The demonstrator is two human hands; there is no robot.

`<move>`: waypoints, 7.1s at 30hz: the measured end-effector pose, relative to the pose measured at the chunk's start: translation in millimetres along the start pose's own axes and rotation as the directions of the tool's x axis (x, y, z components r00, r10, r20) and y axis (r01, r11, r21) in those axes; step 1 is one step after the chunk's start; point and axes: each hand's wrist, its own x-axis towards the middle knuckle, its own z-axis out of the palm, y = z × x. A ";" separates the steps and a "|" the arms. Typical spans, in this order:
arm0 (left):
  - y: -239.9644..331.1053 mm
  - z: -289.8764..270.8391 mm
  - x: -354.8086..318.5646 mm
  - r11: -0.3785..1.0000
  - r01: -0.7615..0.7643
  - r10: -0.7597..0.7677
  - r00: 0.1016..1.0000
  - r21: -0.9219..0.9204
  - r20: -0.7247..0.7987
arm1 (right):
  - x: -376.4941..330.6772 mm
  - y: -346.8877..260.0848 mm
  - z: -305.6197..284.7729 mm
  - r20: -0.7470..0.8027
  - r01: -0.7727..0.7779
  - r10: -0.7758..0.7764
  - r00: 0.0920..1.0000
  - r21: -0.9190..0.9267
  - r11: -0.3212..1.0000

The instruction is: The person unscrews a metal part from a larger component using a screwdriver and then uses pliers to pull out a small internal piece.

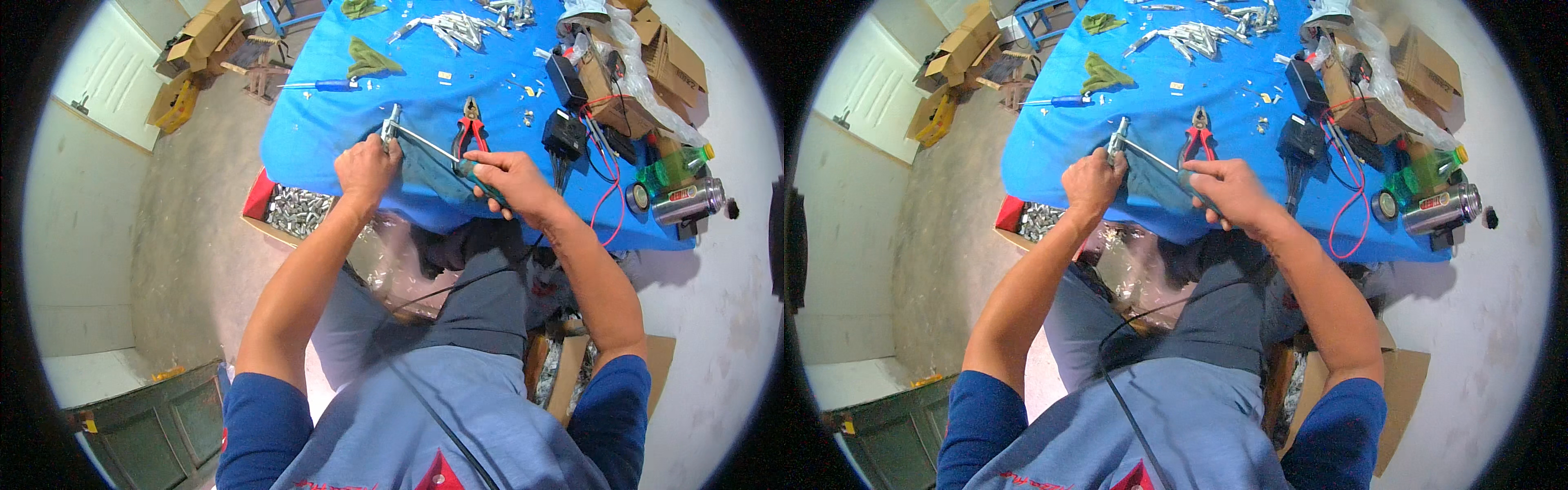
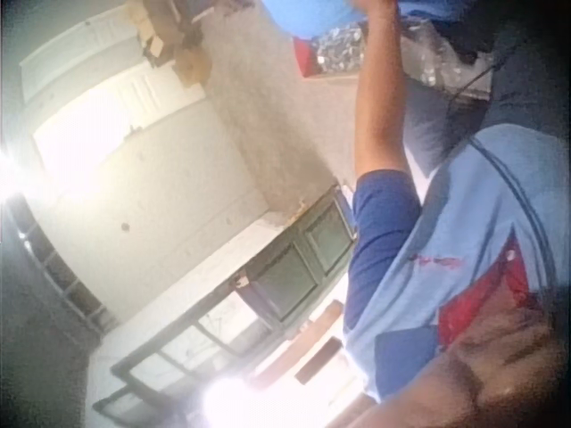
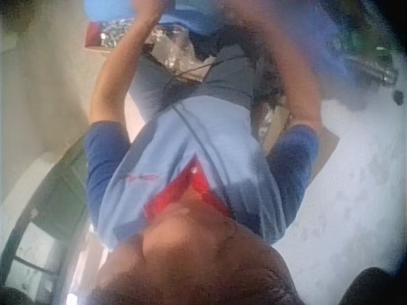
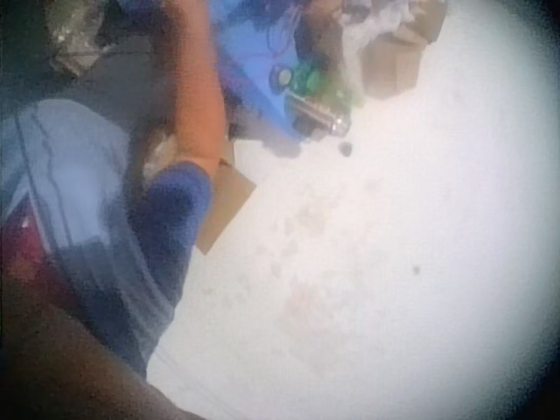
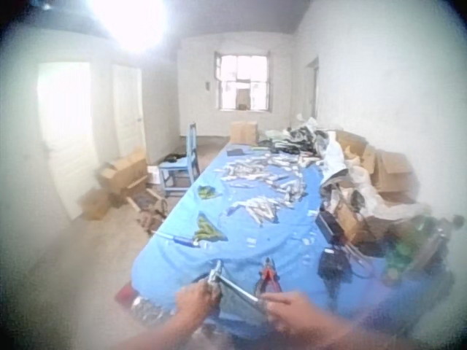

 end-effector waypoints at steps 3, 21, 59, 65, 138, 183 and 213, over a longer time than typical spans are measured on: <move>-0.6 -1.9 -0.1 1.000 -0.015 0.014 1.000 0.025 0.011 | 3.3 0.4 -10.6 0.028 -0.040 0.038 0.999 0.039 0.998; -7.5 0.1 0.1 0.996 -0.074 0.075 0.997 -0.048 0.018 | 0.7 -53.3 -35.2 0.279 0.424 -0.452 0.848 -0.867 0.260; -3.5 -2.8 -1.7 0.994 -0.100 0.101 0.995 -0.047 0.014 | 40.6 -94.9 -47.8 0.347 0.420 -0.237 0.907 -0.740 0.525; -10.3 2.3 -2.1 0.996 -0.073 0.071 0.997 -0.050 -0.029 | 49.8 -66.1 -54.0 0.220 0.022 0.075 0.973 -0.409 0.912; 263.8 -177.5 -187.7 -0.093 0.146 0.473 0.877 -0.985 0.085 | -111.8 58.6 261.5 0.923 -0.447 -0.154 0.354 0.311 0.839; 242.7 -124.5 -234.8 0.067 0.262 0.499 0.827 -0.963 0.260 | -114.5 81.4 287.9 0.987 -0.170 -0.144 0.077 0.155 0.973; 10.7 -86.4 -290.2 0.157 0.682 -0.299 0.722 -0.714 0.624 | -251.4 -124.7 91.6 0.921 0.982 -0.367 0.131 -0.069 0.178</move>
